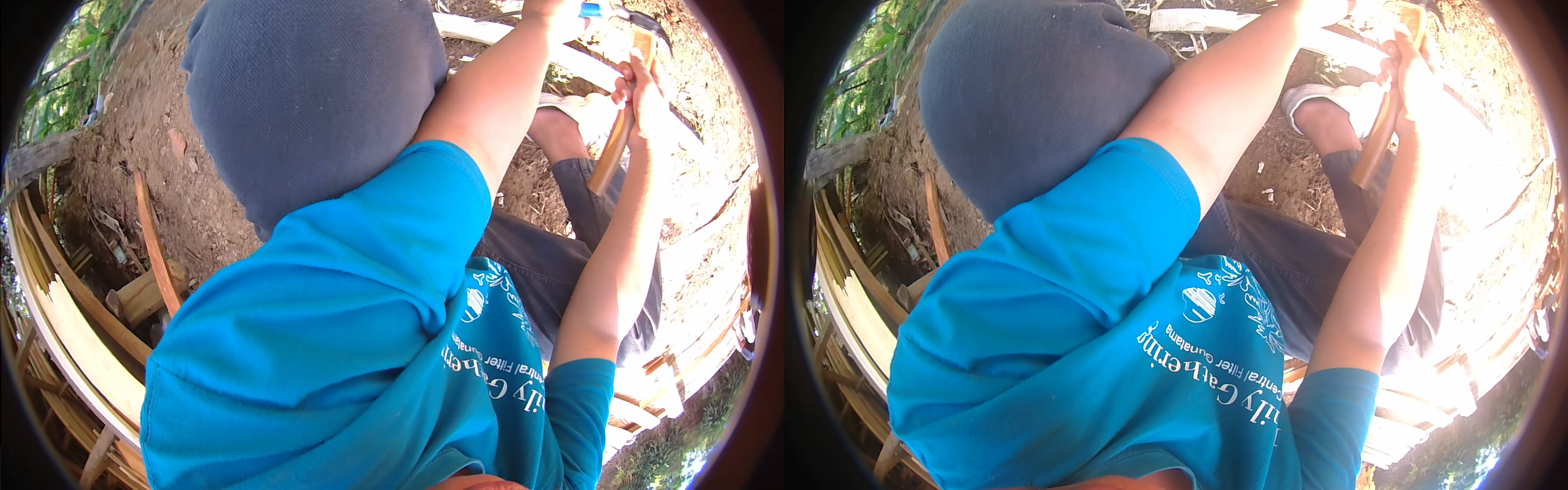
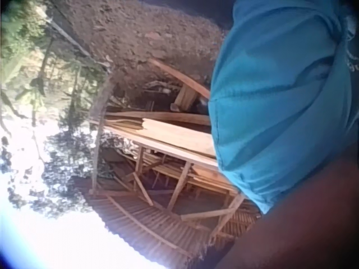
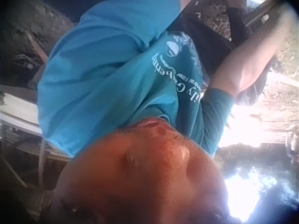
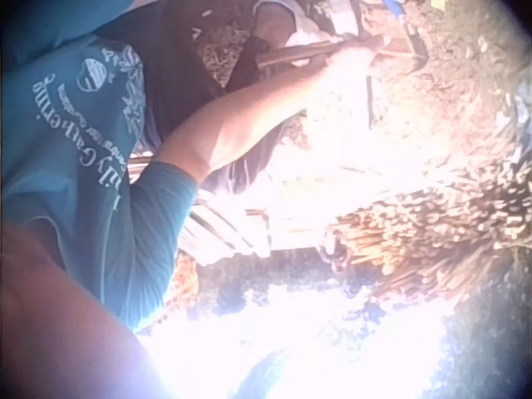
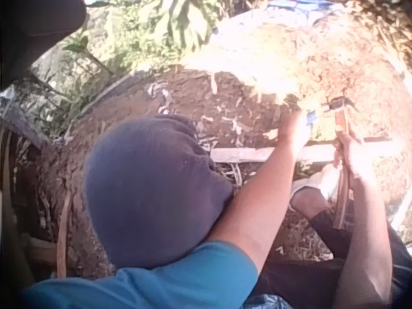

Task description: The person shaves a piece of wood with a knife and taps it with a hammer while sitting on the ground.

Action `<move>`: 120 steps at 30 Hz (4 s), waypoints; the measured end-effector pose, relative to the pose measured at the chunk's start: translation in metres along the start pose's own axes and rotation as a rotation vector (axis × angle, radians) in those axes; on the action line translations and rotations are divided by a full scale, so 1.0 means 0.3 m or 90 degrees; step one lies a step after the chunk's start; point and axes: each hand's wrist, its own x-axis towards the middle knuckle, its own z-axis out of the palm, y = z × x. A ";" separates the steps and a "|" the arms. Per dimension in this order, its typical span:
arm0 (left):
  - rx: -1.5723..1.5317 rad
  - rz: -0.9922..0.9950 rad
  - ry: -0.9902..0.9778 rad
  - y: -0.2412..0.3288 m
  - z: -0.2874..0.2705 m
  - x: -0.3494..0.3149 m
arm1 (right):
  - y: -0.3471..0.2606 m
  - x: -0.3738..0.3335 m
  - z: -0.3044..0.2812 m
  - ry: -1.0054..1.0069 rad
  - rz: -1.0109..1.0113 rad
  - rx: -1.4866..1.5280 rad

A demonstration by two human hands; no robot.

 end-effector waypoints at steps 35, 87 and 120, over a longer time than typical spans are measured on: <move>0.622 0.156 -0.023 0.055 -0.059 -0.073 | 0.036 0.024 -0.031 -0.001 0.019 0.081; 0.750 0.180 -0.034 0.026 -0.059 -0.098 | 0.064 0.016 -0.041 -0.049 0.049 -0.086; 0.277 0.000 -0.010 0.009 -0.032 -0.063 | 0.083 0.012 -0.021 -0.014 -0.005 0.045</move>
